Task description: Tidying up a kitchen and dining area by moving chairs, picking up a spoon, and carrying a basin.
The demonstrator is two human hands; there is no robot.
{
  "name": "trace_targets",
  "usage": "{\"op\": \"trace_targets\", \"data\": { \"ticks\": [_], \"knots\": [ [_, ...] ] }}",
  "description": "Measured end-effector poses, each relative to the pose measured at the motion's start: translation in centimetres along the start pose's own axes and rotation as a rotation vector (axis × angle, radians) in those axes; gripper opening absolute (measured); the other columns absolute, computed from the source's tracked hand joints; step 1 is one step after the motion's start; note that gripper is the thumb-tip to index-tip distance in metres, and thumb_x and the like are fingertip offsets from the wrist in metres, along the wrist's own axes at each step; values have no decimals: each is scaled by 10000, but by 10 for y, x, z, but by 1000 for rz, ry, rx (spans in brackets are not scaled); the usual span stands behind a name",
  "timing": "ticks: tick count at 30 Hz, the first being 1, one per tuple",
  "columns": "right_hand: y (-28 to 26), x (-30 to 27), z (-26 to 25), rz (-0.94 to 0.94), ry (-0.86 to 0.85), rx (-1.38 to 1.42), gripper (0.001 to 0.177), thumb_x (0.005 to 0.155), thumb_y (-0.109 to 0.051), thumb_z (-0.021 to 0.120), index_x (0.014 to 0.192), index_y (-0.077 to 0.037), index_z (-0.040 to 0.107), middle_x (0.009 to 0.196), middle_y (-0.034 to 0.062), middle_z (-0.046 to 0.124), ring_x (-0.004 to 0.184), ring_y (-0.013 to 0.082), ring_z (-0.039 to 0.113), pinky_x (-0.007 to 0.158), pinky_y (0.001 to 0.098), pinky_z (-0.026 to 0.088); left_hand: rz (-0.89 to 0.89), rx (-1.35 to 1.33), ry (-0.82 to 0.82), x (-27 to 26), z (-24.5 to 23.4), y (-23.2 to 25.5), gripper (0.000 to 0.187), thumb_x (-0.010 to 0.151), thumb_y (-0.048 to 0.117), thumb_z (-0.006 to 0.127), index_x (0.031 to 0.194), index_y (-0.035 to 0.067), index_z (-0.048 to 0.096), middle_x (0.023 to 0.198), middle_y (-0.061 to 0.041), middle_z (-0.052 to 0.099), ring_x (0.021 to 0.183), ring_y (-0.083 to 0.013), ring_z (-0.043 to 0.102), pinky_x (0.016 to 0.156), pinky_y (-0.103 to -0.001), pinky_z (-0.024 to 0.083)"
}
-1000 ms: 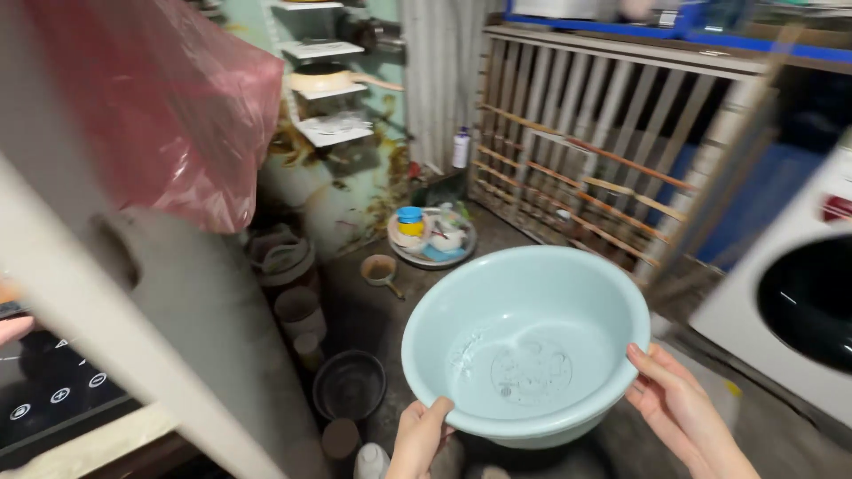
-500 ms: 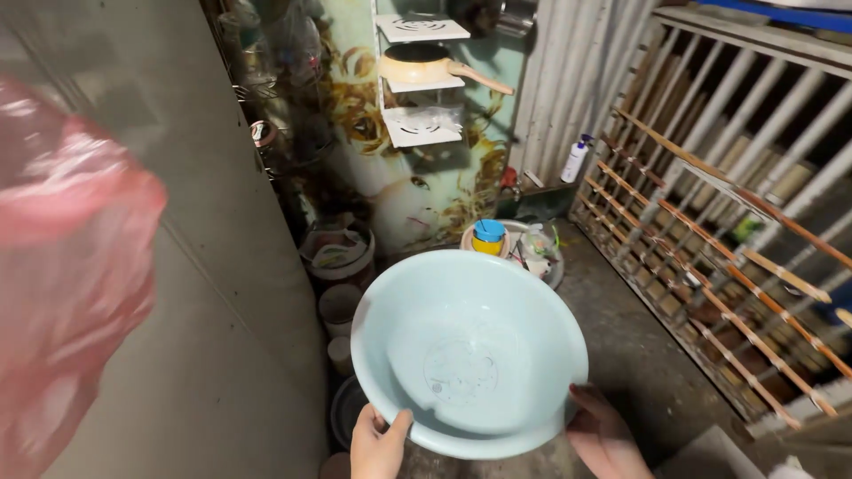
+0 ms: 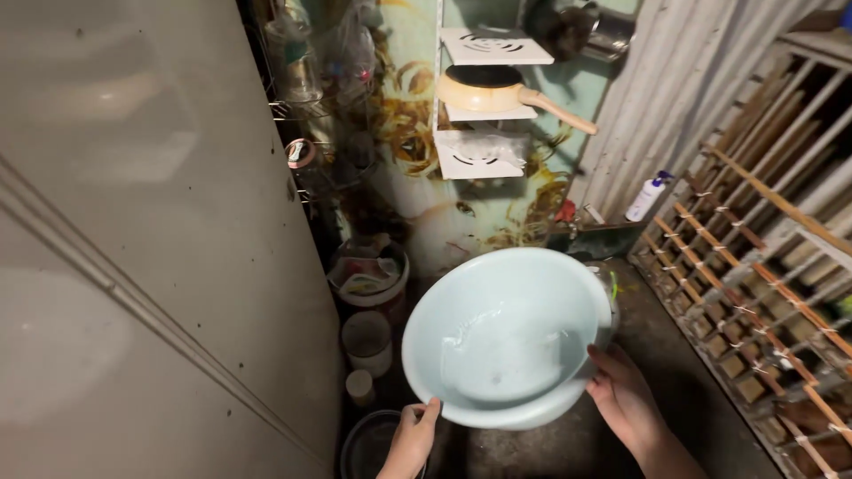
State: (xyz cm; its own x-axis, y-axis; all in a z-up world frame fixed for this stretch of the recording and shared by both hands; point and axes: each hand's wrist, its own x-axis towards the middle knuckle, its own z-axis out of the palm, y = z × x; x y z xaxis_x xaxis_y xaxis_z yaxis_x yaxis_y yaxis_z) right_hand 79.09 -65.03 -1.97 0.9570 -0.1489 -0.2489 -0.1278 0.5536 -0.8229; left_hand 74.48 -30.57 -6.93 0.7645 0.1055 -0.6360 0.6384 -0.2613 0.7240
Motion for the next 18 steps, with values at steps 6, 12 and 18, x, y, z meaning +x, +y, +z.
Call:
{"op": "trace_targets", "data": {
  "ticks": [6, 12, 18],
  "knots": [
    [10, 113, 66, -82, -4, -223, 93, 943, -51, 657, 946, -28, 567, 819, 35, 488, 631, 73, 362, 507, 203, 276, 14, -303, 33, 46, -32, -8, 416, 938, 366, 643, 1220, 60, 658, 1267, -82, 695, 1117, -198, 698, 930, -338, 623],
    [59, 239, 112, -43, 78, -979, 362, 906, -296, 744, 832, -1, 546, 830, 115, 586, 763, 255, 585, 826, 329, 466, -154, -493, 309, 45, -65, 10, 587, 930, 413, 616, 1327, -20, 612, 1217, -188, 725, 1141, -274, 731, 984, -387, 614],
    [94, 329, 134, -261, -210, -1396, 267, 851, -168, 741, 752, -58, 519, 602, 51, 479, 565, 213, 456, 625, 342, 441, -99, -777, 545, 120, -47, -33, 457, 888, 223, 687, 1223, -87, 675, 1111, -285, 775, 1098, -373, 770, 938, -495, 646]
  ]
}}
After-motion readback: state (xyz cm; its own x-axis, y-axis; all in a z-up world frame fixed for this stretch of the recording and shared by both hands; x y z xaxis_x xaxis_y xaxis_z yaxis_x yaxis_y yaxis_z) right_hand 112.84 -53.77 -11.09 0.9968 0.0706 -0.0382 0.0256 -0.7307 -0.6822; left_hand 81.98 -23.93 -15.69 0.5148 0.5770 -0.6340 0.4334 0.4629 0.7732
